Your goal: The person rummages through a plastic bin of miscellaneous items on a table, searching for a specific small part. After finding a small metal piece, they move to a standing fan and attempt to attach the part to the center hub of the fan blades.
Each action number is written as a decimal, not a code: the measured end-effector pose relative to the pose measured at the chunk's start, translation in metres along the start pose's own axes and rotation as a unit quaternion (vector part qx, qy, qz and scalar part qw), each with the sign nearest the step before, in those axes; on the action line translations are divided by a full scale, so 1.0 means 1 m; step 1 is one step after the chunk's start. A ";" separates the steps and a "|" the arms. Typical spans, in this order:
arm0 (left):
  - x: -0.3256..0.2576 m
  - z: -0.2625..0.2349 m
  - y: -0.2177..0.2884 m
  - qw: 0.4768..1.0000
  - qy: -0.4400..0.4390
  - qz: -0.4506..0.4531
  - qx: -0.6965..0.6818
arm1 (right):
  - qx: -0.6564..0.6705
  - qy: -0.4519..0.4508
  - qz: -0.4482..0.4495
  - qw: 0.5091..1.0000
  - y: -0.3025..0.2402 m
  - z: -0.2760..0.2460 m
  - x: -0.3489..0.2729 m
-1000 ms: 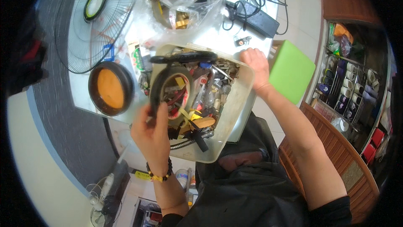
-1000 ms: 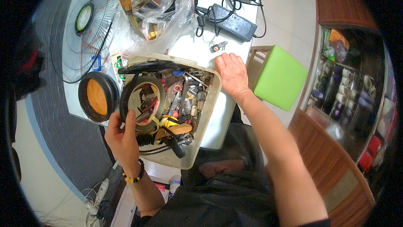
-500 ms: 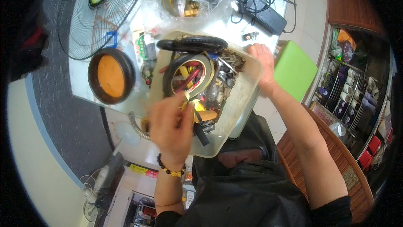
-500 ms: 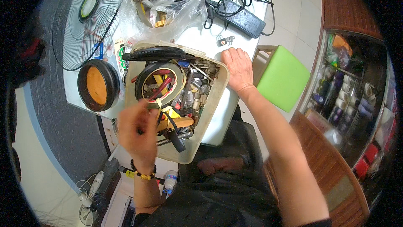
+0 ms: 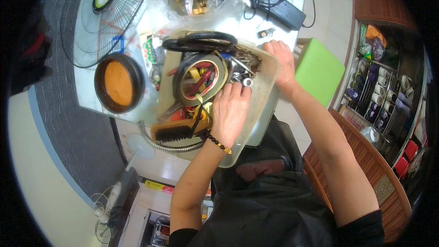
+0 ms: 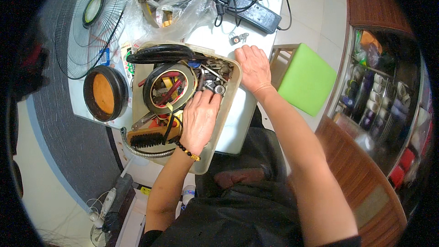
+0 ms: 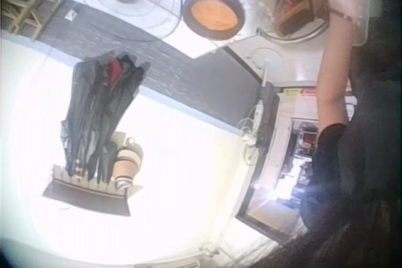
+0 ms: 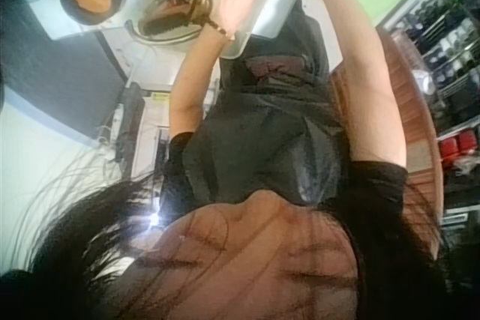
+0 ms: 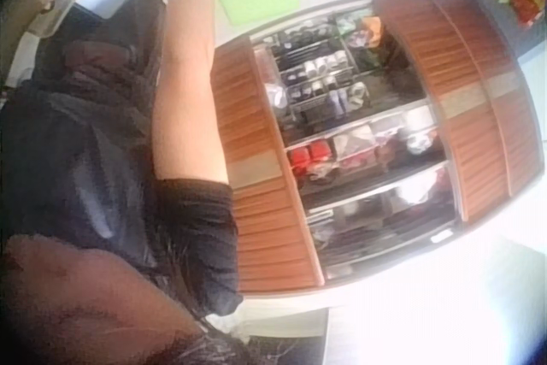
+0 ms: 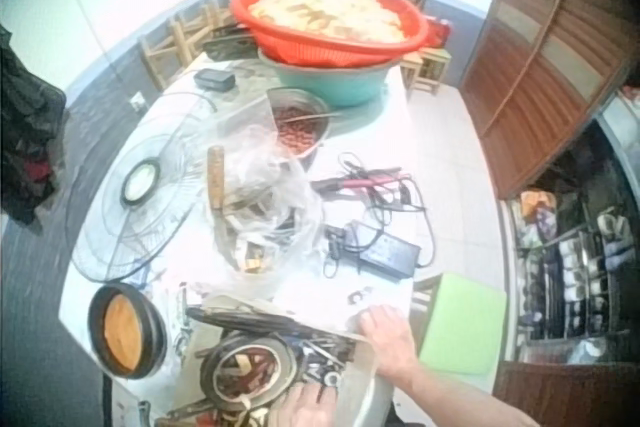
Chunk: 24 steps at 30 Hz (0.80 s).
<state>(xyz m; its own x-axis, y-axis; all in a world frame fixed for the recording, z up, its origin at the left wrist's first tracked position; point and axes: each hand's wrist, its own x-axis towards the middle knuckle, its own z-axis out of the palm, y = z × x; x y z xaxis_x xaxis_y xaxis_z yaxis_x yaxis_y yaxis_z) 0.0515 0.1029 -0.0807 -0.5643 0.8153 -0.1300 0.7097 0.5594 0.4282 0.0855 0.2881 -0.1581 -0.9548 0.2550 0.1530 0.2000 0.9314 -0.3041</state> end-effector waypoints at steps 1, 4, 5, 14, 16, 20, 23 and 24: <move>-0.001 0.000 0.001 1.000 0.014 -0.008 -0.014 | 0.002 -0.003 0.002 1.000 0.000 0.000 0.000; -0.007 -0.006 -0.001 0.992 0.026 -0.045 -0.117 | 0.008 -0.004 0.003 1.000 0.001 0.000 -0.001; -0.009 -0.008 -0.001 0.985 0.038 -0.059 -0.158 | 0.010 -0.003 0.003 1.000 0.001 0.000 -0.001; -0.020 -0.027 0.001 0.974 0.117 -0.040 -0.191 | -0.002 -0.011 0.005 1.000 0.001 0.000 -0.001; -0.014 -0.031 0.001 0.976 0.123 -0.028 -0.176 | 0.000 -0.003 0.000 1.000 0.002 0.001 -0.001; 0.001 -0.033 0.007 0.902 0.202 -0.123 -0.361 | 0.001 0.007 -0.001 1.000 0.002 0.001 -0.001; -0.001 -0.038 -0.002 0.950 0.206 -0.081 -0.222 | -0.004 -0.003 0.000 1.000 0.002 0.001 -0.001; -0.004 -0.040 -0.007 0.970 0.188 -0.053 -0.142 | -0.002 -0.002 -0.002 1.000 0.001 0.001 -0.001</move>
<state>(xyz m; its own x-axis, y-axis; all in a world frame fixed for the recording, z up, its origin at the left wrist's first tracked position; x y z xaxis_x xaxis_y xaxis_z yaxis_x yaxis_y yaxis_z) 0.0324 0.0899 -0.0476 -0.7798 0.6132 0.1261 0.5247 0.5302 0.6660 0.0861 0.2890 -0.1598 -0.9564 0.2504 0.1502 0.1973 0.9334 -0.2998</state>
